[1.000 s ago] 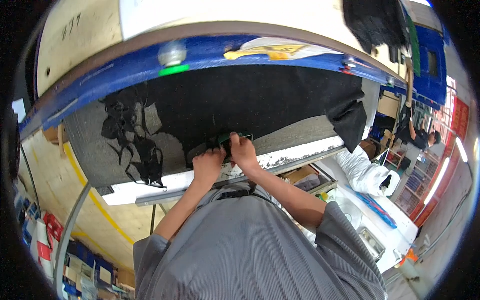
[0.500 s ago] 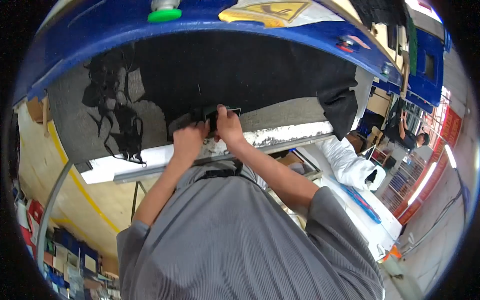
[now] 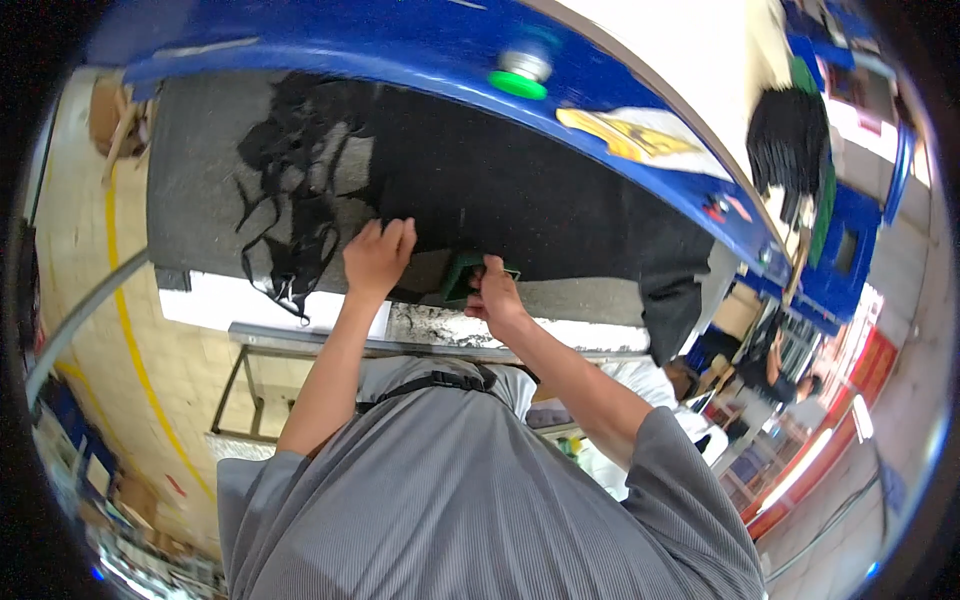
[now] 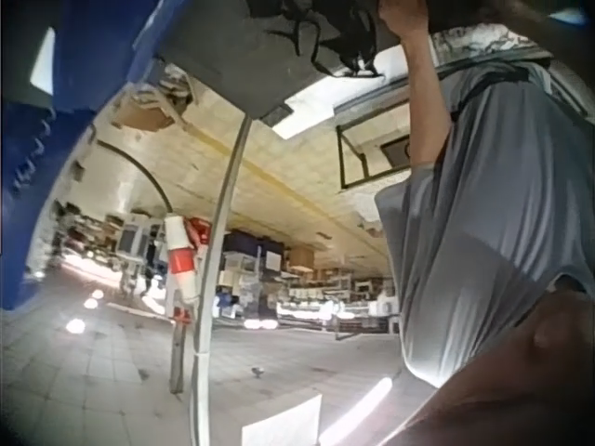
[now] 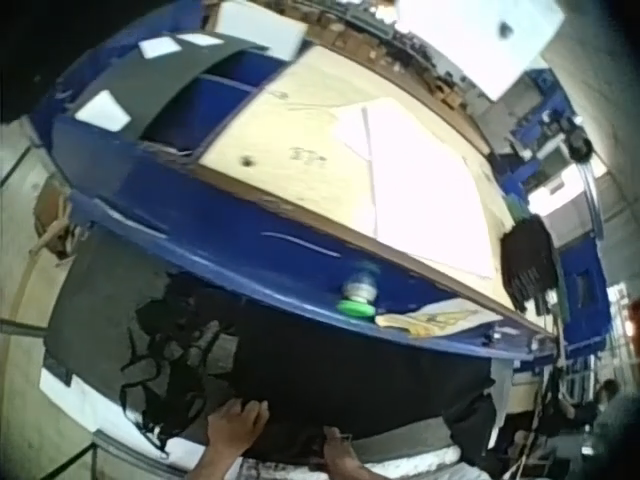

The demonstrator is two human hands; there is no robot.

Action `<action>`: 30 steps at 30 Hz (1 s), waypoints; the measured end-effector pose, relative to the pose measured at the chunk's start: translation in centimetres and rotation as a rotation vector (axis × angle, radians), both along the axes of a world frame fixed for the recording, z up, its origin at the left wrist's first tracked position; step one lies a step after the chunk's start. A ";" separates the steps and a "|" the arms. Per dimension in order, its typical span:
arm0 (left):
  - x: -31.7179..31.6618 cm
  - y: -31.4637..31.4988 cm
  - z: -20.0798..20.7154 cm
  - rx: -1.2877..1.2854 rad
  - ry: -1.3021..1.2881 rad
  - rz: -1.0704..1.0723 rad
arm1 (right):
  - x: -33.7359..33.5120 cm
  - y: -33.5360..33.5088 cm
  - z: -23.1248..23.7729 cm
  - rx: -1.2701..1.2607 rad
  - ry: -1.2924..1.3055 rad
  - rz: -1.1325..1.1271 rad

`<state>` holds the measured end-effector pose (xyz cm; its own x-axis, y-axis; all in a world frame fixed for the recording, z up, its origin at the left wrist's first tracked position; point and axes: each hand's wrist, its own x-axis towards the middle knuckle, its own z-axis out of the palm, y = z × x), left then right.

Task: Cutting shoe components from a large sheet of material using a template and a hydraulic clicker press.

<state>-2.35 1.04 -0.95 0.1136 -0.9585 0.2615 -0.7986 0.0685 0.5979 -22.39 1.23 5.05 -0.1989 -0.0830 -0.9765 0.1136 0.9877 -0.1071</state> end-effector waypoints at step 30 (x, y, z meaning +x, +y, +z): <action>-0.2 -0.4 -0.3 -0.035 -0.019 0.015 | -9.3 1.8 7.5 -0.174 -0.060 0.111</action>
<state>-2.58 0.68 -1.23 0.1222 -0.9471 0.2967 -0.8109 0.0771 0.5801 -31.73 3.03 12.50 -0.1213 -0.2696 -0.9553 0.0160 0.9618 -0.2734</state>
